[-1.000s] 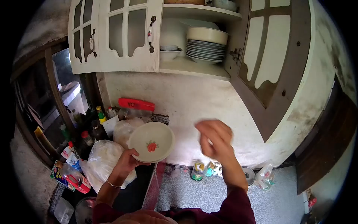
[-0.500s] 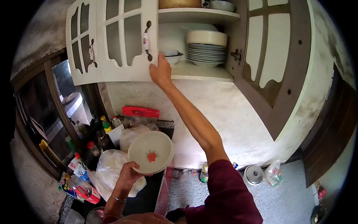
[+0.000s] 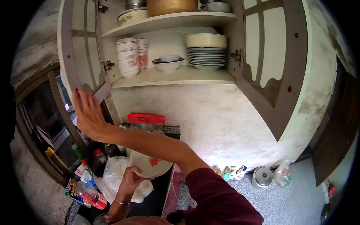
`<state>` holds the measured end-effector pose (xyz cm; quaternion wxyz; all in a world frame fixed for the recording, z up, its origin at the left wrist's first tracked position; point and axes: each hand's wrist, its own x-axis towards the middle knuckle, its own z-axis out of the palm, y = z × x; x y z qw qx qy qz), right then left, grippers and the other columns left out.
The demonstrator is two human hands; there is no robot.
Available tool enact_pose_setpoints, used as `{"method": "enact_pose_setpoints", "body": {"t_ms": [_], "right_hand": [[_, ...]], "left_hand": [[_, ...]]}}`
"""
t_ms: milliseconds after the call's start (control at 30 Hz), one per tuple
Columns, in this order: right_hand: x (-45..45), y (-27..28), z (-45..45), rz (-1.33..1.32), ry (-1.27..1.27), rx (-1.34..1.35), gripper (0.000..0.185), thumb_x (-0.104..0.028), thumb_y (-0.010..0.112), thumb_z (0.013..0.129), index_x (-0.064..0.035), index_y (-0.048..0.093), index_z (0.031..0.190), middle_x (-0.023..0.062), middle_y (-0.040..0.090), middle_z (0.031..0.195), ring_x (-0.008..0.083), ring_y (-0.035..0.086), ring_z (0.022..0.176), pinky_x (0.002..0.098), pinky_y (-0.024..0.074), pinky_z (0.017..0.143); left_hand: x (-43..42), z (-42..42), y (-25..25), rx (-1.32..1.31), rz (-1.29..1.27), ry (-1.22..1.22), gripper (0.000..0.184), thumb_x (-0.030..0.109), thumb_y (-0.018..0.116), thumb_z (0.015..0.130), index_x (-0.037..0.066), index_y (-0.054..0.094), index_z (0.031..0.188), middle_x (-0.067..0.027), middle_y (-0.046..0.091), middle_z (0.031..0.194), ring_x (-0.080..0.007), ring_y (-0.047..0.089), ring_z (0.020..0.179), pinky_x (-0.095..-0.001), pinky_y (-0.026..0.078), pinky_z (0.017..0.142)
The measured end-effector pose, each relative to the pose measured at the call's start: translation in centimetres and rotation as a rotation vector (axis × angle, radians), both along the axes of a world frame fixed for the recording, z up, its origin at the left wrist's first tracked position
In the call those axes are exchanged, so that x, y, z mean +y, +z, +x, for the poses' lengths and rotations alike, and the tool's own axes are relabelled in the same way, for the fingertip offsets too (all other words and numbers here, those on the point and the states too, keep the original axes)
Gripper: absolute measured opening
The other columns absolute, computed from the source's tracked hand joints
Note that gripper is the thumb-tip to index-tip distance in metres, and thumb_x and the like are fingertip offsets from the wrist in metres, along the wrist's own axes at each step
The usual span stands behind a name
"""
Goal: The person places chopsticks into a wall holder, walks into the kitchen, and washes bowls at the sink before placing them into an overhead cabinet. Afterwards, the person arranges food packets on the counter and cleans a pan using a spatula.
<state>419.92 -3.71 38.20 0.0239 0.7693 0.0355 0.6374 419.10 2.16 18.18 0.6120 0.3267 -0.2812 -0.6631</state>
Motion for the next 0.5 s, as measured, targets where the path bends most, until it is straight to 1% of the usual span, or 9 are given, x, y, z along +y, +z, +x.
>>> {"method": "enact_pose_setpoints", "body": {"t_ms": [33,67,133,167,267,400,433,467,500], "right_hand": [[0.6,0.0,1.9,0.002,0.014,0.027,0.080,-0.006,0.063,0.062,0.0097,0.021,0.128,0.0263,0.029,0.120,0.0413,0.033,0.111,0.0486,0.0273,0.094],[1.1,-0.1,3.5,-0.002,0.021,0.024,0.080,-0.006,0.063,0.062,0.0097,0.021,0.128,0.0263,0.029,0.120,0.0413,0.033,0.111,0.0486,0.0273,0.094],[2.0,0.1,5.6,0.036,0.067,0.089,0.075,0.004,0.049,0.067,0.0066,0.012,0.133,0.0299,0.018,0.131,0.0449,0.020,0.122,0.0566,0.0137,0.099],[2.1,0.1,6.5,0.031,0.072,0.090,0.075,0.004,0.049,0.067,0.0066,0.012,0.133,0.0299,0.018,0.131,0.0449,0.020,0.122,0.0566,0.0137,0.099],[2.5,0.1,8.4,0.062,0.086,0.190,0.078,0.005,0.048,0.068,0.0052,0.006,0.134,0.0300,0.008,0.136,0.0459,0.007,0.128,0.0597,0.0051,0.099],[2.2,0.3,7.5,0.052,0.139,0.323,0.083,-0.003,0.055,0.070,0.0045,0.004,0.135,0.0305,0.006,0.136,0.0459,0.005,0.128,0.0596,0.0077,0.100],[1.8,0.2,6.7,0.034,0.179,0.330,0.082,-0.012,0.062,0.068,0.0041,0.014,0.133,0.0299,0.013,0.135,0.0442,0.012,0.127,0.0540,0.0145,0.102],[0.9,0.4,5.8,0.029,0.181,0.341,0.082,-0.012,0.062,0.068,0.0041,0.014,0.133,0.0299,0.013,0.135,0.0442,0.012,0.127,0.0540,0.0145,0.102],[-0.6,0.8,4.7,-0.064,0.250,0.441,0.076,-0.015,0.063,0.069,0.0024,0.023,0.131,0.0281,0.020,0.133,0.0416,0.018,0.126,0.0488,0.0192,0.102]], "left_hand": [[0.0,0.6,-0.1,0.010,-0.010,0.002,0.059,0.009,0.047,0.063,-0.008,0.037,0.119,-0.0231,0.050,0.112,-0.0417,0.053,0.097,-0.0535,0.048,0.077],[0.2,1.2,-0.3,0.020,-0.019,0.005,0.059,0.009,0.048,0.062,-0.008,0.038,0.118,-0.0231,0.050,0.111,-0.0421,0.054,0.097,-0.0537,0.048,0.077],[0.0,2.4,-0.4,0.035,-0.029,0.053,0.056,0.008,0.047,0.063,-0.009,0.039,0.116,-0.0228,0.051,0.110,-0.0414,0.054,0.096,-0.0530,0.049,0.076],[0.0,3.0,-0.4,0.056,-0.039,0.093,0.053,0.007,0.047,0.063,-0.011,0.040,0.113,-0.0224,0.051,0.108,-0.0408,0.054,0.095,-0.0523,0.050,0.075],[-0.1,4.6,0.8,0.054,-0.049,0.128,0.050,0.007,0.047,0.063,-0.011,0.042,0.110,-0.0224,0.051,0.108,-0.0410,0.054,0.095,-0.0534,0.050,0.074],[-0.1,5.4,3.1,0.056,-0.094,0.192,0.048,0.006,0.047,0.064,-0.012,0.043,0.108,-0.0231,0.051,0.107,-0.0409,0.054,0.094,-0.0546,0.050,0.073],[-0.3,6.0,3.2,0.052,-0.092,0.163,0.048,0.006,0.047,0.064,-0.012,0.042,0.109,-0.0241,0.052,0.106,-0.0404,0.054,0.094,-0.0540,0.051,0.073],[-0.7,6.1,3.4,0.062,-0.096,0.167,0.048,0.006,0.047,0.064,-0.012,0.042,0.109,-0.0241,0.052,0.106,-0.0404,0.054,0.094,-0.0540,0.051,0.073],[-1.0,6.1,4.1,0.047,-0.114,0.182,0.051,0.008,0.047,0.064,-0.011,0.041,0.111,-0.0244,0.052,0.106,-0.0407,0.056,0.091,-0.0522,0.052,0.070]]}}
